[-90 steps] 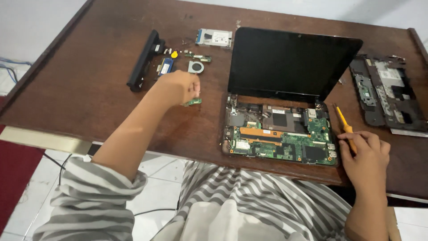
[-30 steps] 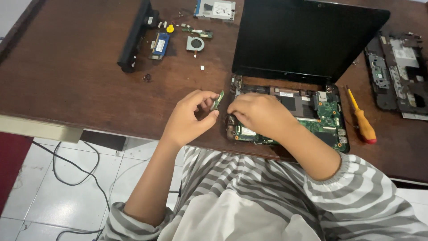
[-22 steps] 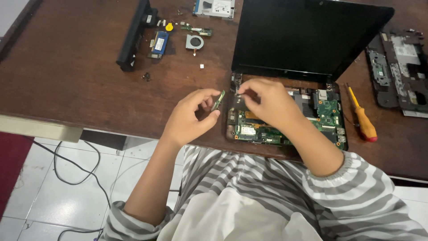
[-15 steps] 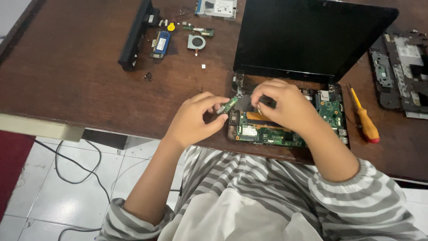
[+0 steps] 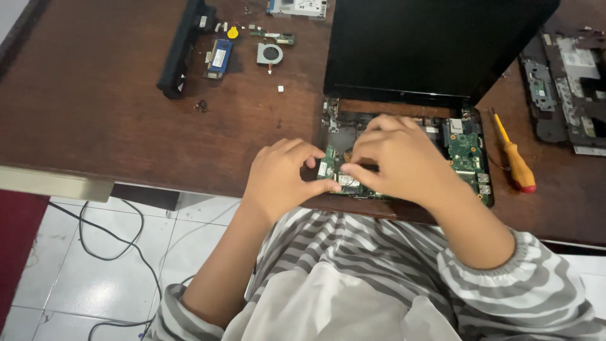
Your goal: Repairing a laptop by connecting internal components and ribbon cables to the motherboard
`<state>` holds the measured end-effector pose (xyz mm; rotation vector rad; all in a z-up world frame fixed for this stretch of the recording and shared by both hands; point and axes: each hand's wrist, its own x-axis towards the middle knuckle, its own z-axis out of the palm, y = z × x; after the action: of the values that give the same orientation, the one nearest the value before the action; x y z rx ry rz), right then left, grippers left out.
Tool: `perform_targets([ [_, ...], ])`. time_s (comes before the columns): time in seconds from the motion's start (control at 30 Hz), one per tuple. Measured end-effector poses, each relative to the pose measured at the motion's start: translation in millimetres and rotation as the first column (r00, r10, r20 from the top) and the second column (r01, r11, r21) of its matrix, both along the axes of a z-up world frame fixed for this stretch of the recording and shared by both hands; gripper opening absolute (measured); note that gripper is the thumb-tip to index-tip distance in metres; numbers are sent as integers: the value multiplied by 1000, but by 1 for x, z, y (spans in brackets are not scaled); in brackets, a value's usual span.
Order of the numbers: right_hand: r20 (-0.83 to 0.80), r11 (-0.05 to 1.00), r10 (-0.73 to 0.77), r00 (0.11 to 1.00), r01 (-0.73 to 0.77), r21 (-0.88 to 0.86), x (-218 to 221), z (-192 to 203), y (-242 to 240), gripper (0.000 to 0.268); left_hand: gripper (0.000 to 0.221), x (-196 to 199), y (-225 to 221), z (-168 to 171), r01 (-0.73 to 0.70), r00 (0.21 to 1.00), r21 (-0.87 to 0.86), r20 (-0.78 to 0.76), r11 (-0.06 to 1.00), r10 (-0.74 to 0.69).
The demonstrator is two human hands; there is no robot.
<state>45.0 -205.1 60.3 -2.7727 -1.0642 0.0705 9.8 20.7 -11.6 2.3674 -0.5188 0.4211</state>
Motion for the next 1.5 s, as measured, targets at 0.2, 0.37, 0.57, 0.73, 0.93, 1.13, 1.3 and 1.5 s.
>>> perform_targets([
  [0.2, 86, 998, -57, 995, 56, 5, 8, -32, 4, 15, 52, 2, 2, -3, 32, 996, -6, -87, 999, -33],
  [0.37, 27, 995, -92, 995, 91, 48, 11, -38, -4, 14, 33, 18, 17, 8, 190, 968, -139, -137, 972, -209],
  [0.57, 70, 980, -27, 997, 13, 197, 8, -49, -10, 19, 27, 35, 22, 37, 247, 889, -200, -343, 948, -304],
  [0.73, 145, 965, 11, 989, -48, 260, 5, -54, -9, 9, 27, 40, 13, 37, 160, 840, -206, -485, 965, -243],
  [0.93, 162, 961, 35, 986, -77, 265, 3, -62, -8, 11, 32, 32, 2, 23, 292, 928, -144, -197, 946, -316],
  [1.13, 178, 954, 17, 984, -69, 290, 2, -72, -12, 9, 62, 22, 2, 31, 331, 925, 131, -241, 934, -294],
  [1.3, 223, 927, 18, 975, -100, 362, 2, -78, -14, 7, 70, 22, 4, 40, 334, 922, 231, -282, 914, -266],
  [1.5, 207, 900, 12, 978, -101, 424, 1, -82, -14, 6, 67, 30, 5, 57, 396, 863, 290, -442, 871, -246],
])
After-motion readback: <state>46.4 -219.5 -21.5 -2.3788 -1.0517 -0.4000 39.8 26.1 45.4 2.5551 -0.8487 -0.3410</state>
